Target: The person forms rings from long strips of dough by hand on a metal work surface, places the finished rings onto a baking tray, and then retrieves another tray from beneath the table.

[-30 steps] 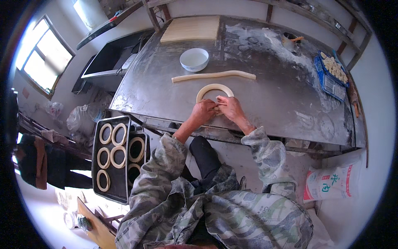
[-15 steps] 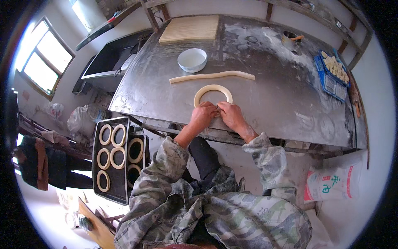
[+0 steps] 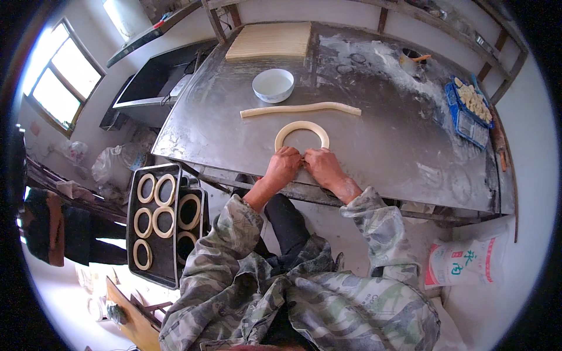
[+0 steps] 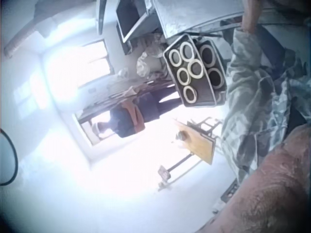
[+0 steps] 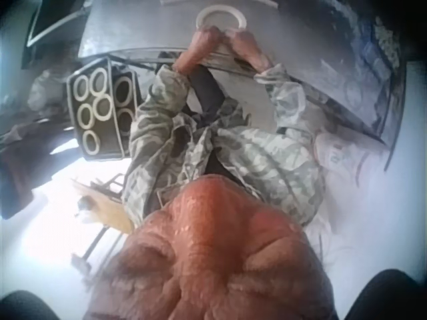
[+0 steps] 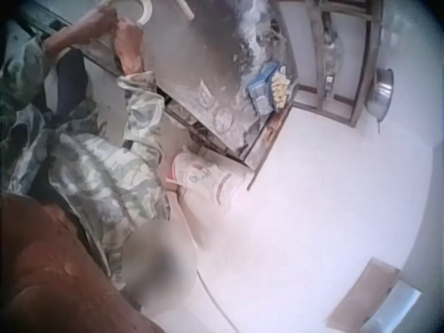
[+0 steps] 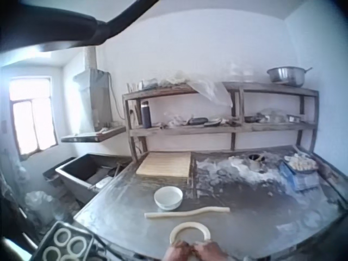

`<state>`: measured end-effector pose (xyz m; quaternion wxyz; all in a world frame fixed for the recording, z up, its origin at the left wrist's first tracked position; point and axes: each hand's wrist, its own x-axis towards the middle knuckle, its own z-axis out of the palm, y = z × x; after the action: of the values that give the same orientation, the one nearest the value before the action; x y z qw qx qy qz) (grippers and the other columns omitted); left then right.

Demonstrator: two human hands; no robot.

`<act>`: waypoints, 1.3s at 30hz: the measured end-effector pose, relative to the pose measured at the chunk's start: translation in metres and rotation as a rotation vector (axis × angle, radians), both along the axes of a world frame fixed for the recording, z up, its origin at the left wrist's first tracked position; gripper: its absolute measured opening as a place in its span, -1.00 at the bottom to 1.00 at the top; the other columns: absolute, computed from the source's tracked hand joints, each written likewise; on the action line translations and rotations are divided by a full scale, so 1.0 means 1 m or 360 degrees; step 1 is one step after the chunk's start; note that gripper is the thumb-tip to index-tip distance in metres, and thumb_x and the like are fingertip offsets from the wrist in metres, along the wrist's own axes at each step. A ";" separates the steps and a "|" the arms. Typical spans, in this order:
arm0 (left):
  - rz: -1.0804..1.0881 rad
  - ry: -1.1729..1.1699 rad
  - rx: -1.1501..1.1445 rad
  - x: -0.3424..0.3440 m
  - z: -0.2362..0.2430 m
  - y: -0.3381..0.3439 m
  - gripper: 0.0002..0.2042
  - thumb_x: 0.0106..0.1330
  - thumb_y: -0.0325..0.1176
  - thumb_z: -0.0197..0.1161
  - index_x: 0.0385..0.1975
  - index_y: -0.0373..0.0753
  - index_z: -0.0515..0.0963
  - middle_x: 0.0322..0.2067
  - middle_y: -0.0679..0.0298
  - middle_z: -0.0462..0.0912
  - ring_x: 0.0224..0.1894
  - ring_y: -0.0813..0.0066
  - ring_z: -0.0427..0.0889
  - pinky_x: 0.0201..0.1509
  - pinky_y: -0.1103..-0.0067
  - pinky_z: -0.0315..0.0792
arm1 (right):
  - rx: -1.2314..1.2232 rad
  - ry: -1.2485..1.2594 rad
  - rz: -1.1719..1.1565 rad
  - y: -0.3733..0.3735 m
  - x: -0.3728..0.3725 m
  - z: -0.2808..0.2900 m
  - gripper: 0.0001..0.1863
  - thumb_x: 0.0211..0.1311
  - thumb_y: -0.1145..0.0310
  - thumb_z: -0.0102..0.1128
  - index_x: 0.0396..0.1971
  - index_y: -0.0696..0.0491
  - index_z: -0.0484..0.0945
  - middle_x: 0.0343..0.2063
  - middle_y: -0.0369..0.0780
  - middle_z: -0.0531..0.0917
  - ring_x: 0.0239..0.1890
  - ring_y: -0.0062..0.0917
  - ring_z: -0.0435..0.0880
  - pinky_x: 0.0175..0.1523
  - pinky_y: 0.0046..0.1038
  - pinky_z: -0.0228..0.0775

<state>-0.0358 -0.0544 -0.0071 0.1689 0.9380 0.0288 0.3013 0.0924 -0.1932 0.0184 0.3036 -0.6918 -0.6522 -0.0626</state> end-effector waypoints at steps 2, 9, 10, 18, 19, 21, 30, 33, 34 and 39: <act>-0.0032 0.0046 -0.0020 0.001 -0.001 0.002 -0.92 0.15 -0.44 0.28 -0.37 -0.19 0.63 -0.35 0.24 0.58 -0.20 0.17 0.58 -0.04 0.32 0.48 | -0.0076 -0.0026 0.0012 0.000 0.004 0.001 -0.93 0.14 0.40 0.21 -0.47 0.06 0.57 -0.41 -0.18 0.60 -0.35 -0.13 0.63 -0.20 -0.15 0.49; -0.0044 -0.0042 -0.0065 -0.008 0.000 0.009 -0.89 0.14 -0.41 0.29 -0.34 -0.20 0.64 -0.28 0.23 0.60 -0.16 0.17 0.58 0.01 0.30 0.46 | -0.0117 0.0069 -0.0063 0.000 0.002 0.006 -0.91 0.20 0.38 0.17 -0.47 0.04 0.55 -0.44 -0.16 0.60 -0.36 -0.15 0.63 -0.23 -0.16 0.50; -0.0026 -0.0059 -0.0104 -0.011 0.001 0.009 -0.89 0.15 -0.40 0.29 -0.33 -0.20 0.64 -0.27 0.22 0.61 -0.15 0.17 0.58 0.01 0.30 0.45 | -0.0079 0.0065 -0.0041 0.001 0.001 0.006 -0.91 0.21 0.37 0.16 -0.47 0.03 0.54 -0.44 -0.16 0.60 -0.36 -0.15 0.63 -0.23 -0.16 0.50; -0.0018 0.0053 0.0016 -0.013 0.000 0.019 -0.87 0.17 -0.36 0.27 -0.32 -0.21 0.65 -0.22 0.26 0.63 -0.07 0.25 0.57 0.14 0.30 0.38 | 0.0038 -0.0043 -0.0016 0.006 -0.013 0.010 -0.89 0.21 0.38 0.14 -0.50 0.02 0.54 -0.45 -0.19 0.59 -0.37 -0.20 0.63 -0.23 -0.19 0.48; -0.0028 0.0065 0.0011 -0.013 0.000 0.018 -0.87 0.17 -0.36 0.27 -0.32 -0.21 0.65 -0.22 0.27 0.63 -0.06 0.26 0.57 0.15 0.30 0.37 | 0.0012 -0.0084 -0.0024 0.006 -0.012 0.006 -0.90 0.19 0.38 0.15 -0.51 0.02 0.54 -0.46 -0.20 0.58 -0.38 -0.21 0.63 -0.24 -0.20 0.47; -0.0007 0.0125 0.0058 -0.012 -0.001 0.017 -0.87 0.16 -0.36 0.27 -0.32 -0.20 0.65 -0.22 0.27 0.63 -0.05 0.27 0.57 0.17 0.30 0.36 | -0.0032 -0.0168 -0.0035 0.011 -0.011 0.000 -0.91 0.15 0.39 0.16 -0.53 0.02 0.55 -0.48 -0.21 0.57 -0.39 -0.23 0.62 -0.26 -0.23 0.47; 0.0346 -0.0133 -0.0181 -0.019 0.008 0.021 -0.80 0.17 -0.27 0.32 -0.28 -0.22 0.67 -0.09 0.19 0.62 0.01 0.19 0.56 0.16 0.24 0.38 | -0.0031 0.0080 -0.0094 0.012 -0.010 0.004 -0.88 0.11 0.34 0.24 -0.46 0.07 0.57 -0.39 -0.18 0.64 -0.31 -0.16 0.66 -0.21 -0.14 0.50; 0.0758 0.0118 -0.0263 -0.015 0.023 0.037 -0.74 0.20 -0.20 0.34 -0.25 -0.25 0.68 -0.05 0.16 0.61 0.05 0.12 0.54 0.12 0.22 0.43 | 0.0205 0.0285 -0.0356 0.019 0.005 0.025 -0.75 0.14 0.28 0.29 -0.26 0.11 0.60 -0.27 -0.11 0.67 -0.22 -0.08 0.67 -0.13 -0.12 0.53; 0.0866 0.0230 -0.0256 -0.007 0.033 0.043 -0.72 0.21 -0.18 0.34 -0.24 -0.26 0.68 -0.04 0.15 0.60 0.06 0.09 0.54 0.10 0.22 0.45 | 0.0192 0.0218 -0.0471 0.022 0.021 0.022 -0.70 0.14 0.26 0.29 -0.19 0.12 0.59 -0.25 -0.09 0.66 -0.21 -0.07 0.67 -0.11 -0.11 0.53; 0.1037 0.0695 -0.0237 0.023 0.033 0.041 -0.75 0.15 -0.31 0.33 -0.24 -0.30 0.68 -0.06 -0.01 0.58 0.06 -0.05 0.55 0.07 0.18 0.50 | -0.0375 0.0004 -0.0795 0.046 0.063 0.006 -0.65 0.07 0.22 0.33 -0.22 0.17 0.66 -0.19 0.00 0.64 -0.16 -0.08 0.67 -0.07 -0.10 0.54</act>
<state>-0.0130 -0.0139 0.0255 0.1219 0.9069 0.3818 0.1297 0.1557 -0.1472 0.0242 0.1970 -0.8618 -0.4638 -0.0584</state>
